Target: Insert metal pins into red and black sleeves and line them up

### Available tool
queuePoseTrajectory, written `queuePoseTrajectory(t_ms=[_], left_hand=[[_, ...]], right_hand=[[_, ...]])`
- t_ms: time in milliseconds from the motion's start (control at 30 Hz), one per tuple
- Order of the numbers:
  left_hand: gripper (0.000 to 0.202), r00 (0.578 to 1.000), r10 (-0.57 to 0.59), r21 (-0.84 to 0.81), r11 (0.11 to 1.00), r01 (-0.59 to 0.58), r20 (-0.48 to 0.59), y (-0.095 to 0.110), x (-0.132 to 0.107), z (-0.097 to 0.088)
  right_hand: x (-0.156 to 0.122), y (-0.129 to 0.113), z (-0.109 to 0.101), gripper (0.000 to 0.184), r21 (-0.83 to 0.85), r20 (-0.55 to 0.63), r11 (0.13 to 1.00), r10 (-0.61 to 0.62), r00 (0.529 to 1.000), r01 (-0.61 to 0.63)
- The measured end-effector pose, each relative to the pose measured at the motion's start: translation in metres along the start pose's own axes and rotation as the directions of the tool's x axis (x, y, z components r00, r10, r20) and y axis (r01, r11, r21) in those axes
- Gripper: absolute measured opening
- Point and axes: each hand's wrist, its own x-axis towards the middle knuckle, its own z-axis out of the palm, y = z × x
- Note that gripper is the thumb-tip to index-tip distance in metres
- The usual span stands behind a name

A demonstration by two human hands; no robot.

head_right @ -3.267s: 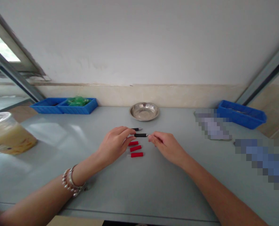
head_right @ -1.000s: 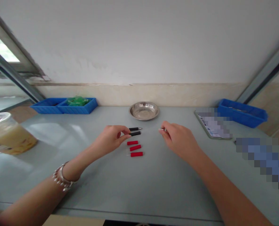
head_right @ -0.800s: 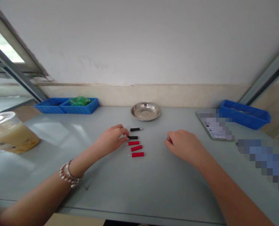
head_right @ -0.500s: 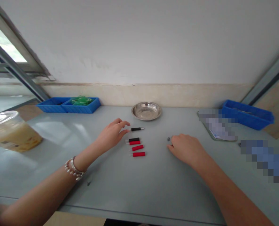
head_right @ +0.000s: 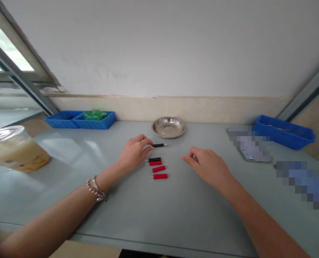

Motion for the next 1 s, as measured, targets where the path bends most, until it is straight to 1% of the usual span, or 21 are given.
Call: queuePoseTrajectory(t_ms=[67,167,233,333,400,500,767,867,1000], left_hand=[[0.023,0.997,0.059,-0.009,0.998,-0.059,-0.054,0.007,-0.004,-0.004],[0.019,0.979,0.168,-0.007,0.985,-0.17,-0.113,0.018,-0.011,-0.008],[0.019,0.963,0.225,-0.01,0.973,-0.229,-0.149,0.023,-0.015,-0.009],[0.021,0.939,0.271,-0.004,0.96,-0.279,-0.21,0.027,-0.019,-0.01],[0.022,0.93,0.289,0.001,0.955,-0.297,-0.228,0.028,-0.02,-0.01],[0.023,0.928,0.3,0.0,0.951,-0.308,-0.221,0.028,-0.021,-0.011],[0.02,0.941,0.252,-0.105,0.954,-0.281,-0.227,0.03,-0.022,-0.011],[0.019,0.943,0.245,-0.124,0.953,-0.277,-0.225,0.029,-0.022,-0.011],[0.02,0.941,0.237,-0.118,0.955,-0.27,-0.24,0.029,-0.022,-0.011]], right_hand=[[0.001,-0.004,0.003,0.043,0.151,0.013,0.988,-0.025,1.0,0.023],[0.003,-0.006,0.01,0.046,0.328,0.017,0.943,-0.075,0.997,0.065],[0.004,-0.005,0.014,0.047,0.407,0.024,0.91,-0.1,0.995,0.082],[0.005,-0.004,0.017,0.047,0.485,0.048,0.869,-0.143,0.989,0.102],[0.005,-0.005,0.016,0.047,0.487,0.037,0.864,-0.164,0.986,0.125],[0.005,-0.005,0.014,0.044,0.428,-0.012,0.891,-0.164,0.986,0.154],[0.001,-0.007,0.01,0.035,0.337,-0.097,0.914,-0.206,0.974,0.227],[0.0,-0.008,0.009,0.035,0.322,-0.101,0.917,-0.216,0.971,0.237],[0.0,-0.009,0.009,0.041,0.353,-0.068,0.914,-0.189,0.98,0.201]])
